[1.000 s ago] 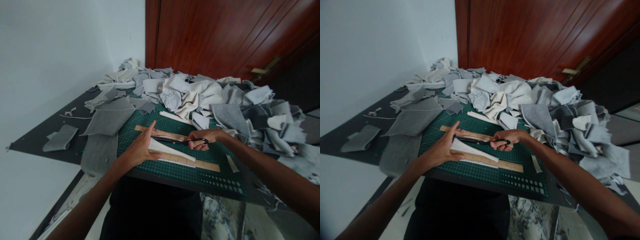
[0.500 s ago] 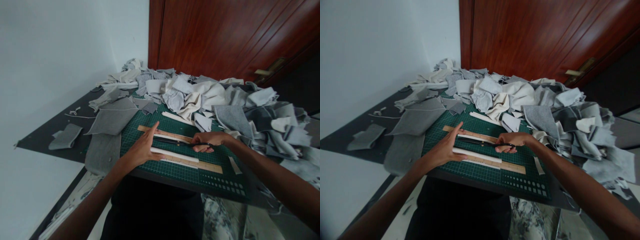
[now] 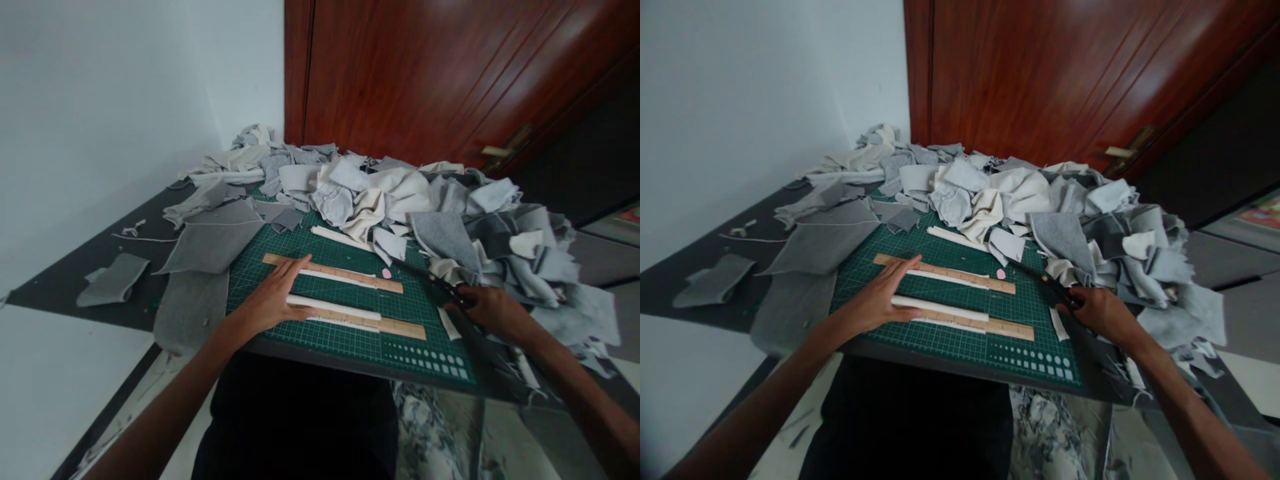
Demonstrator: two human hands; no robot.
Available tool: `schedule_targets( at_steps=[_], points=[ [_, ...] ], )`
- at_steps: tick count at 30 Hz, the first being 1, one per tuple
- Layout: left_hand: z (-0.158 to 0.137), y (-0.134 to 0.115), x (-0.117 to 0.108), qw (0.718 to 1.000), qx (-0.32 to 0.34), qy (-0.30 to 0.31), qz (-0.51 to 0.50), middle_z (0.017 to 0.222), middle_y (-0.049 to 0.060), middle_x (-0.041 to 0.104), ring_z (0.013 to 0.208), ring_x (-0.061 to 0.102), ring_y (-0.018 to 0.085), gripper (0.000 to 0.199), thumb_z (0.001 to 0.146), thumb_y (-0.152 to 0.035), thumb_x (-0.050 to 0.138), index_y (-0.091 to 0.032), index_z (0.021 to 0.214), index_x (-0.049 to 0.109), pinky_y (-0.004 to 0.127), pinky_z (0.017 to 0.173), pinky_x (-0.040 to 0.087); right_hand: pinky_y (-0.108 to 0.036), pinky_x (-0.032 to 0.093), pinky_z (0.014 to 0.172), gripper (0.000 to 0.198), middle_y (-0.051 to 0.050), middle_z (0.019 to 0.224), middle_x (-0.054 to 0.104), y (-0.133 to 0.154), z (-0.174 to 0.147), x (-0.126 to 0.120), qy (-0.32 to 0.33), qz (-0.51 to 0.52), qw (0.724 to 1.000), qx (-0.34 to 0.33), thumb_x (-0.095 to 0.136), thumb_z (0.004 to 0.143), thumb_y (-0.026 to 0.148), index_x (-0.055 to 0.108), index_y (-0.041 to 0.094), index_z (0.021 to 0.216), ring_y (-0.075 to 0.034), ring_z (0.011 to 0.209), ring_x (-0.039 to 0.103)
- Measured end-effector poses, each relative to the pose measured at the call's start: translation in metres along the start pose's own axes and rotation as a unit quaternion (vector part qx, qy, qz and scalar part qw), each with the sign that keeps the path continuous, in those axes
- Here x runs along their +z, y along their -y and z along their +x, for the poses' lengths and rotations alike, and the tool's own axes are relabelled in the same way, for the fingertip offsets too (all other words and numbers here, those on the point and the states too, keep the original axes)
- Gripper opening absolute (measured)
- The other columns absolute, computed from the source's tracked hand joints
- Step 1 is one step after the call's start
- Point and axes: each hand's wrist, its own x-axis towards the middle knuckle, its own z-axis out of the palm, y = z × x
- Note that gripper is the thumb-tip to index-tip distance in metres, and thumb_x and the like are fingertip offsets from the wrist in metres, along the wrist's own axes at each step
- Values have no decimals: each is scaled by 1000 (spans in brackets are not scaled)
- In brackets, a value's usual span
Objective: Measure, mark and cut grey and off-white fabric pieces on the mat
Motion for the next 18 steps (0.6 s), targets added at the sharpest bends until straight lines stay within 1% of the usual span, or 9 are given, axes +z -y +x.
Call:
schedule_targets(
  at_steps=[4,6,8,9,10,12,14,16,18],
  points=[
    [1,2,-1,999,14,3,30,157,16,45,146,42,36,92,83,-52,78,-23,159,35,53,122,35,-29,38,55,23,-4,64,67,-25,0,-1,-136,-63,987,51,71,82,45,73,24,91,-23,62,63],
    [1,2,-2,999,25,8,37,156,15,47,146,43,34,87,84,-51,77,-22,156,39,52,122,35,-29,38,56,22,-6,70,70,-42,4,1,-223,-110,964,91,67,85,43,73,24,93,-25,64,65],
    [1,2,-2,999,33,8,38,154,15,48,145,44,33,83,85,-50,77,-22,155,42,51,123,35,-30,39,57,24,-11,77,73,-60,10,5,-296,-164,931,139,62,89,43,72,22,95,-27,68,68],
    [1,2,-2,999,37,7,38,154,14,49,145,44,33,82,85,-49,77,-22,154,43,51,123,35,-31,40,58,24,-12,80,74,-67,13,6,-308,-181,922,147,60,90,42,71,21,96,-28,71,69],
    [1,2,-3,998,41,7,38,154,14,49,145,44,33,80,85,-48,77,-23,153,44,51,123,34,-31,42,59,24,-13,82,75,-74,15,7,-309,-187,921,145,59,90,40,71,20,97,-29,74,70],
    [1,3,-3,998,45,9,38,155,12,48,146,43,33,76,86,-48,77,-25,151,47,51,124,34,-32,48,67,21,-14,89,77,-83,17,6,-286,-168,937,113,60,88,32,70,19,101,-29,81,73],
    [2,3,-3,998,44,9,39,155,12,48,146,43,33,71,86,-49,76,-26,149,50,52,125,33,-34,53,78,24,-16,101,77,-84,15,2,-255,-133,955,75,63,83,22,70,17,106,-29,91,75],
    [3,3,-4,998,41,4,41,152,11,50,145,44,32,69,87,-49,75,-27,148,51,52,125,32,-38,55,88,28,-17,108,77,-77,9,-3,-237,-112,963,61,65,78,16,71,17,106,-30,100,74],
    [3,3,-4,998,40,1,43,150,10,51,144,45,33,69,87,-49,74,-28,149,50,52,124,34,-43,54,93,24,-17,107,76,-55,0,-7,-254,-102,960,63,63,81,14,72,18,103,-32,104,72]
  ],
)
